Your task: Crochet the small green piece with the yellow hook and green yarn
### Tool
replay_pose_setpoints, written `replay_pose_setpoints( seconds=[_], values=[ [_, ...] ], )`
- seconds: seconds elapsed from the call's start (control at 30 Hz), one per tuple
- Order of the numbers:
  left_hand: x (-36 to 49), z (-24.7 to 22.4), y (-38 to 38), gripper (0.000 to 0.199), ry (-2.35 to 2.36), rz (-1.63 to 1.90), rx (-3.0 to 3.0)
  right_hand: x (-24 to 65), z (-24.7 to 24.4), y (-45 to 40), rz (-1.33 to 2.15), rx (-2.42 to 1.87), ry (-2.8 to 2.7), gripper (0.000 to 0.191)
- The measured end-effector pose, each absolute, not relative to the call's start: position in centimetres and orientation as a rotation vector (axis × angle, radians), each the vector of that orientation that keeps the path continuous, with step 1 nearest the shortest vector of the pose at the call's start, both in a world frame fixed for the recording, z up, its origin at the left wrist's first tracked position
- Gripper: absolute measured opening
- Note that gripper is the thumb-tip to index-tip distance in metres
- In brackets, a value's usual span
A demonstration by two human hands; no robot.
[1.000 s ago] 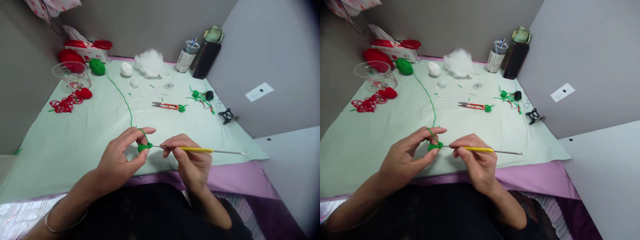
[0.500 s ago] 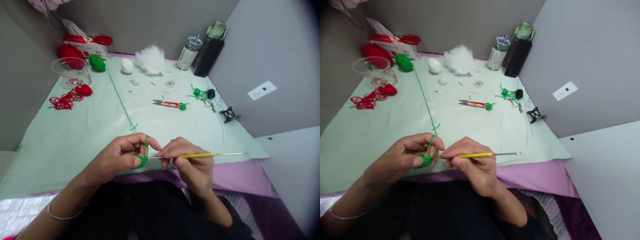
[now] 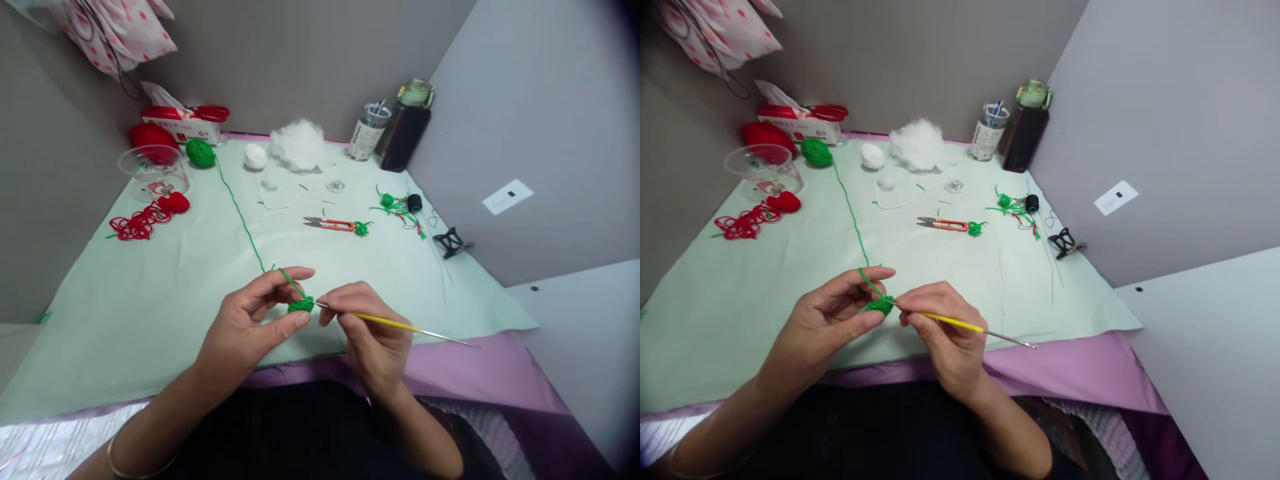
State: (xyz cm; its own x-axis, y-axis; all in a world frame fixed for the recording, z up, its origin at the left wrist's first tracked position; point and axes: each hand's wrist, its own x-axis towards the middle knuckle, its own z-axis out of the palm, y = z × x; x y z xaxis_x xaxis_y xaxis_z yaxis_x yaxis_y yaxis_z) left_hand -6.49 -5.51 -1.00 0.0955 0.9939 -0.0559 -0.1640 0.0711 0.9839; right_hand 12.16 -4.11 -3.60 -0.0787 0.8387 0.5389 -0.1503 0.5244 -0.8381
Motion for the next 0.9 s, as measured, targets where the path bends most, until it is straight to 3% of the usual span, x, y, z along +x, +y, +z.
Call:
replay_pose_setpoints(
  seconds=[0.3, 0.9],
  values=[
    [-6.1, -1.5, -5.3, 0.053, 0.975, 1.141, 0.983, 11.7, -4.1, -3.9, 0.861, -0.655, -1.433, 0.017],
    [-8.4, -1.3, -4.8, 0.040, 0.918, 0.955, 1.151, 12.7, -3.4, -4.0, 1.286, -0.646, -1.238, 0.012]
  ],
)
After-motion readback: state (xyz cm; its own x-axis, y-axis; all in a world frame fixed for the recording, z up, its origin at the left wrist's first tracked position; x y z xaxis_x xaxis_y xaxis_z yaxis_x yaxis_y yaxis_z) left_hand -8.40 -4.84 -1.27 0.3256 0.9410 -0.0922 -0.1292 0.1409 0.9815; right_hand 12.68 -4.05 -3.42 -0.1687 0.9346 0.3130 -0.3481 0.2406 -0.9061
